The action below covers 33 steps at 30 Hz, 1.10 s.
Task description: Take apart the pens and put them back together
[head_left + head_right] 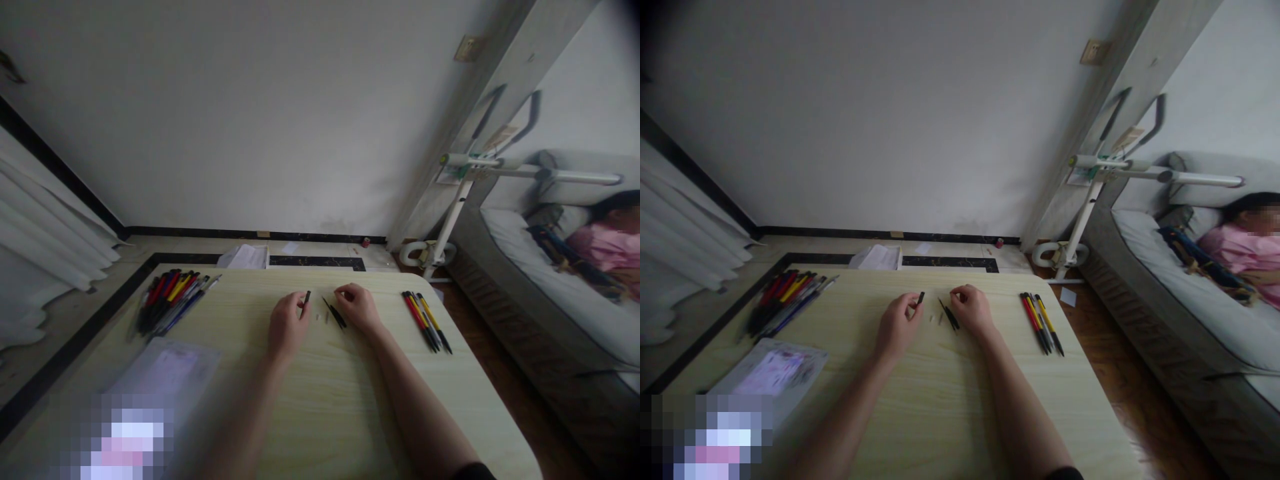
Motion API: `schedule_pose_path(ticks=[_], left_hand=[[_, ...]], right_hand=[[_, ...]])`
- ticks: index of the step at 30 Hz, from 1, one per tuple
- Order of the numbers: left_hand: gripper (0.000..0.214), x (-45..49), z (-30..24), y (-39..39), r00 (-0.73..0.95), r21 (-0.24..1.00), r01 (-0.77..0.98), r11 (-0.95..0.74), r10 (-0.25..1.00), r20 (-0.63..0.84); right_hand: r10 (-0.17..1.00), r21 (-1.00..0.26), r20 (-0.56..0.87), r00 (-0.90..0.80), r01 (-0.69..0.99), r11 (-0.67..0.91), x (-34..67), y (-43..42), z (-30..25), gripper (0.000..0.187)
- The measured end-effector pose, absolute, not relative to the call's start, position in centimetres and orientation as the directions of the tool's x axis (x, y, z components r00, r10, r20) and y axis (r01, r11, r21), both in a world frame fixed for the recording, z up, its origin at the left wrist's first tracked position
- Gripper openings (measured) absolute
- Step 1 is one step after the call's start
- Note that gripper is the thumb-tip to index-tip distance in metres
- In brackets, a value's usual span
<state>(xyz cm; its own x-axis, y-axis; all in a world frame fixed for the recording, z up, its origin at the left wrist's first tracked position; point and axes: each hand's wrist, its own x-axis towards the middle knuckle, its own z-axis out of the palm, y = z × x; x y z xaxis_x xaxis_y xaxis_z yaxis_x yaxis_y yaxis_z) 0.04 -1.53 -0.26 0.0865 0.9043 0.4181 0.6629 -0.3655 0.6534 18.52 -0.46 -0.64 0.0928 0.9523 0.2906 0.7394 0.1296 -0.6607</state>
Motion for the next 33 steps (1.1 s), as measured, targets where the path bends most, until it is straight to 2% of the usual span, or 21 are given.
schedule_pose_path(ticks=[33], left_hand=[[0.007, 0.11, -0.44, -1.45, 0.193, 0.487, 0.777, -0.4, 0.886, 0.421]], right_hand=[[0.955, -0.612, 0.288, 0.066, 0.78, 0.131, 18.46, -0.5, -0.56, 0.02]])
